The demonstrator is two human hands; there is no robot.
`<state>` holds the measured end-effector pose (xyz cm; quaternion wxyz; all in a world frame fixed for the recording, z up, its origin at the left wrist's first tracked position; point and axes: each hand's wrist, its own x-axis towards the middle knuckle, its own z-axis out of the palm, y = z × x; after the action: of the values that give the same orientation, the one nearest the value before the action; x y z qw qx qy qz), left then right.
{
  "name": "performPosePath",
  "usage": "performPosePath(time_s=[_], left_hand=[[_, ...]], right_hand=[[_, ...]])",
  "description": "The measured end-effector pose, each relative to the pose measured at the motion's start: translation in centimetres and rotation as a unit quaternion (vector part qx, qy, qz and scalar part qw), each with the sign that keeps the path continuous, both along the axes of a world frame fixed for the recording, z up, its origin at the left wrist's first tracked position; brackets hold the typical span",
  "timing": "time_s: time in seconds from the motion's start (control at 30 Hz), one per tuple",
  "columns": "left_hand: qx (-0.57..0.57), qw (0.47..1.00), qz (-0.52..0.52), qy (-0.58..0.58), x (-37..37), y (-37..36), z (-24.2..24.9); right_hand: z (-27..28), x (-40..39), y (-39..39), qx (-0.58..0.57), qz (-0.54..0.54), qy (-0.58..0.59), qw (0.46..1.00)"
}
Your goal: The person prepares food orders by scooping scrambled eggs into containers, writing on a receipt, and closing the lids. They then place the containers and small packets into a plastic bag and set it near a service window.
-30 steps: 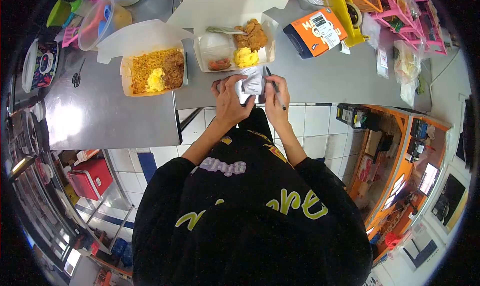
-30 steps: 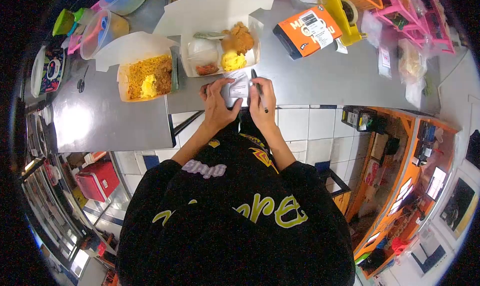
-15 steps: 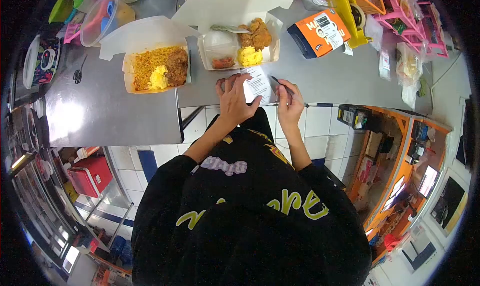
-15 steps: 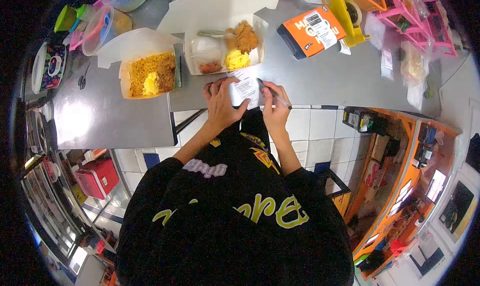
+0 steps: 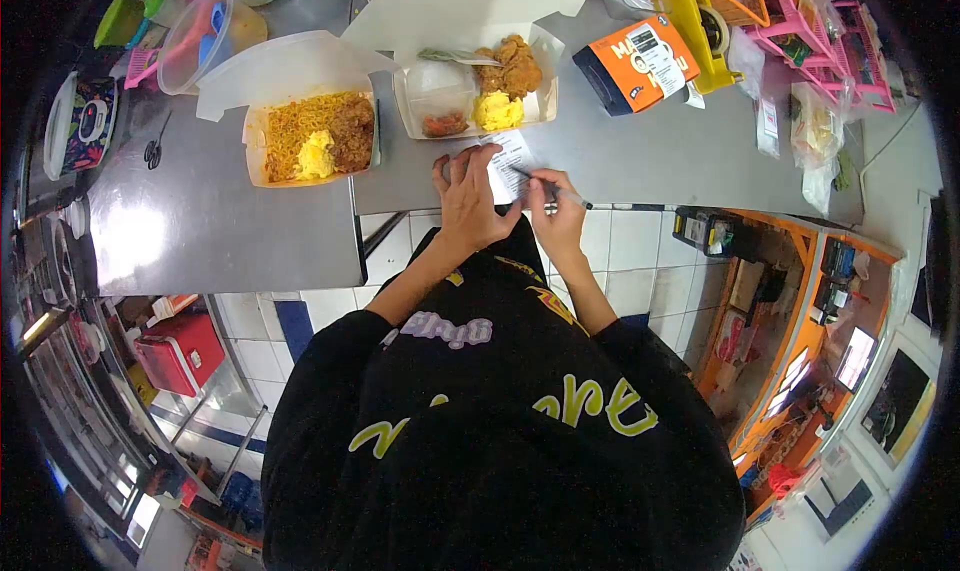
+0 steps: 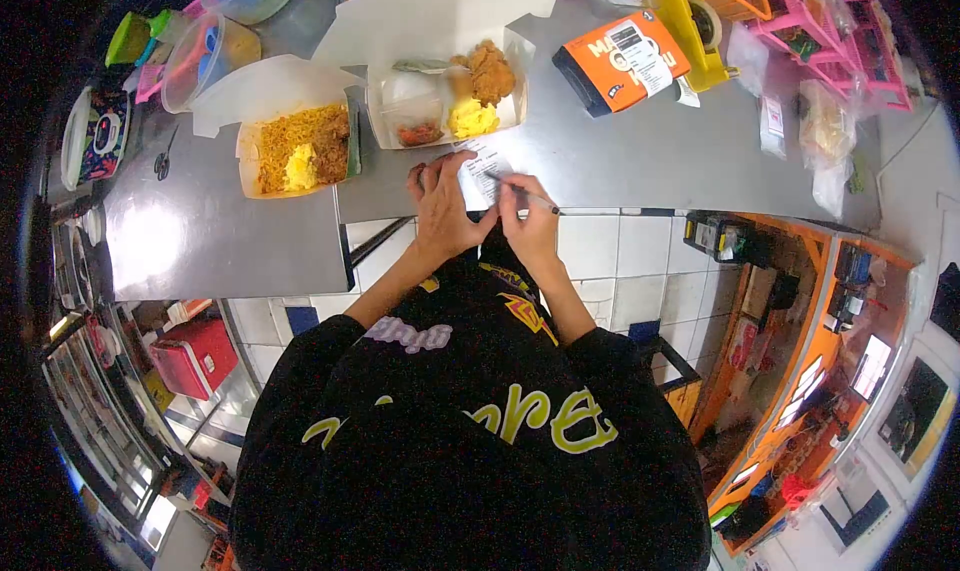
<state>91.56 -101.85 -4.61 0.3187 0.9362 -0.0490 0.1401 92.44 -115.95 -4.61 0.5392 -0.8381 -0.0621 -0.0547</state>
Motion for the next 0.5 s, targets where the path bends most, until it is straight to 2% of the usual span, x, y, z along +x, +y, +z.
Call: performPosePath(time_s=[0.03, 0.1, 0.13, 0.23, 0.27, 0.37, 0.47, 0.5], left_hand=[[-0.003, 1.000, -0.003, 0.007, 0.0, 0.0, 0.1], [-0.005, 1.000, -0.006, 0.015, -0.1, 0.1, 0.2], [-0.001, 1.000, -0.006, 0.020, -0.1, 0.1, 0.2], [0.001, 1.000, -0.005, 0.012, 0.0, 0.0, -0.2], [0.000, 1.000, -0.002, -0.002, 0.0, 0.0, -0.4], [0.004, 1.000, -0.010, 0.022, -0.1, 0.1, 0.2], [0.007, 1.000, -0.009, 0.025, 0.0, 0.0, 0.3], [0.007, 1.000, -0.010, 0.025, 0.0, 0.0, 0.2]], right_hand=[[-0.1, 0.1, 0.0, 0.000, 0.000, 0.001, 1.000], [-0.6, 0.2, -0.1, 0.135, -0.092, 0.113, 0.980], [-1.0, 0.1, -0.2, 0.135, -0.092, 0.113, 0.980], [-0.1, -0.4, 0.1, 0.000, 0.012, 0.008, 1.000], [-0.2, -0.4, 0.1, 0.000, 0.012, 0.008, 1.000], [-0.8, -0.4, 0.3, 0.156, -0.067, 0.037, 0.985], [-0.9, -0.5, -0.5, 0.098, -0.032, 0.051, 0.993], [-1.0, -0.5, -0.4, 0.059, -0.013, 0.023, 0.998]])
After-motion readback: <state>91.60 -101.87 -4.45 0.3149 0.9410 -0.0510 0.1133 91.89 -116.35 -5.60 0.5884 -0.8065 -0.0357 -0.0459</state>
